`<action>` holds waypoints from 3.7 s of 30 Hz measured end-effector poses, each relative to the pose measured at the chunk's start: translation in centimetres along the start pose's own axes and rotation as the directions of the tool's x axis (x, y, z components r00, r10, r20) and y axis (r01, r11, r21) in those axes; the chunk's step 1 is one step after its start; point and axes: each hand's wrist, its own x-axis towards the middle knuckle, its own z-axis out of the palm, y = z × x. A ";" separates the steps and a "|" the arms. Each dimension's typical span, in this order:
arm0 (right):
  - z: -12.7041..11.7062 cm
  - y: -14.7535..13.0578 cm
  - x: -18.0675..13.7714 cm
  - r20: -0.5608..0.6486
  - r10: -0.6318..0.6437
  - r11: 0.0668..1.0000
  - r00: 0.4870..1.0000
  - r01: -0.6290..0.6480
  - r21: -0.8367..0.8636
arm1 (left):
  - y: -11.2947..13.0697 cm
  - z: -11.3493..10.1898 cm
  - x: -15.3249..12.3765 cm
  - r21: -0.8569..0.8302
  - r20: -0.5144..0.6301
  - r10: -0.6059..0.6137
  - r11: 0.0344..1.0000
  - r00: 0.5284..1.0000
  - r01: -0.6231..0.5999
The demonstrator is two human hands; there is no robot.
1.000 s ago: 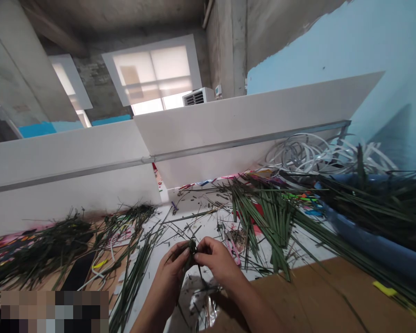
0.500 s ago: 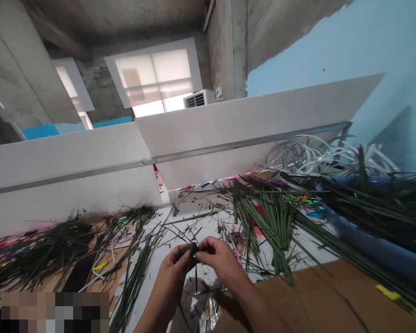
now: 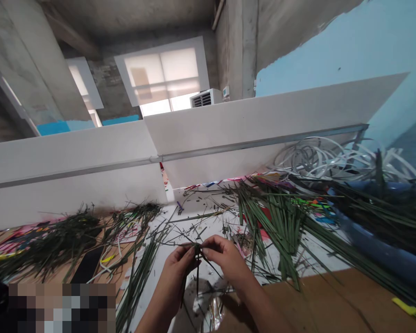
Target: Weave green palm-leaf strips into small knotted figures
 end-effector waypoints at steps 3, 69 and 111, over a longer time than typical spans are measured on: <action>-0.1 0.0 0.0 -0.005 -0.010 1.000 1.000 0.010 -0.028 | -0.2 -0.2 0.1 -0.029 -0.028 -0.003 1.000 1.000 0.002; 1.5 0.1 -0.2 -0.159 -0.085 0.996 0.984 0.085 -0.006 | -1.0 0.8 0.1 -0.015 -0.148 0.099 0.995 0.984 -0.102; 1.0 -0.9 -0.6 -0.104 0.001 1.000 0.995 -0.002 -0.014 | -0.4 0.0 0.0 -0.114 0.012 -0.026 0.993 1.000 0.027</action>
